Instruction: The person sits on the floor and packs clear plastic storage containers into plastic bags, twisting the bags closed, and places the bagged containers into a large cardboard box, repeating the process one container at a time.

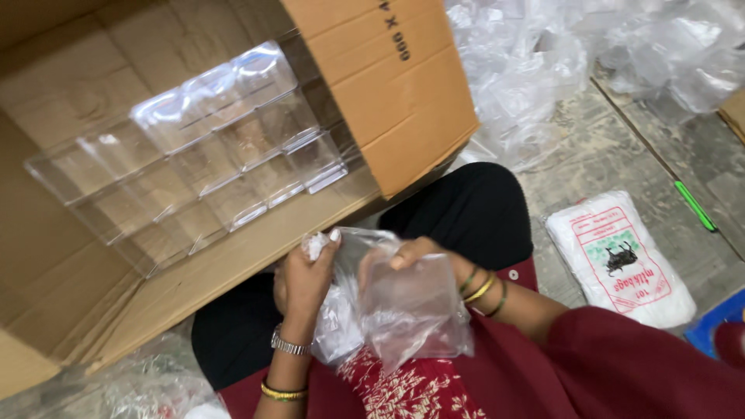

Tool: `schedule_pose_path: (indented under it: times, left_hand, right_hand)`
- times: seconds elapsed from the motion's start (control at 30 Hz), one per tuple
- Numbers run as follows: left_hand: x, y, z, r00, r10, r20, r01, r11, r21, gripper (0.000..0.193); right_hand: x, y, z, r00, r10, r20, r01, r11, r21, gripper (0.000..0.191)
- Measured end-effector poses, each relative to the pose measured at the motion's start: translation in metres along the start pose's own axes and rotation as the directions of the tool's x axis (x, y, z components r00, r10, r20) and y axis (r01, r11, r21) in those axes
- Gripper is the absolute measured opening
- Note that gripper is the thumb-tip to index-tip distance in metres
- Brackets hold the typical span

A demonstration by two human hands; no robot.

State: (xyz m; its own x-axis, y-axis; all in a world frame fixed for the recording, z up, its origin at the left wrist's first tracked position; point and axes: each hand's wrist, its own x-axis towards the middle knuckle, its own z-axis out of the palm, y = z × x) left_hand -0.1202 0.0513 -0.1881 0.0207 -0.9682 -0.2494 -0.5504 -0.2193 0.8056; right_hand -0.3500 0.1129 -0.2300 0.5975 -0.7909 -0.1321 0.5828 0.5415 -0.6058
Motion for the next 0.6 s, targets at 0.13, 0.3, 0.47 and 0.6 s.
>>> schedule_pose_path:
  times: [0.13, 0.3, 0.47, 0.6]
  left_hand:
    - [0.003, 0.005, -0.007, 0.995, 0.098, -0.012, -0.099, 0.975, -0.200, 0.022]
    - [0.011, 0.002, -0.030, 0.980, 0.159, -0.116, -0.182, 0.957, -0.225, 0.022]
    - [0.006, -0.004, -0.053, 0.988, 0.022, -0.153, -0.048, 0.985, -0.167, 0.024]
    - [-0.010, -0.010, -0.060, 0.973, 0.061, -0.222, -0.082, 0.993, -0.089, 0.023]
  right_hand:
    - [-0.050, -0.059, -0.050, 0.791, -0.429, -0.437, 0.416, 0.900, -0.130, 0.041]
    - [-0.128, -0.124, -0.172, -0.005, -0.786, -0.618, 0.486, 0.539, -0.688, 0.046]
    - [-0.145, -0.097, -0.271, -0.514, -0.591, -0.621, -0.031, 0.736, -0.676, 0.070]
    - [-0.131, -0.094, -0.299, -0.600, -0.636, -0.485, -0.094, 0.658, -0.747, 0.062]
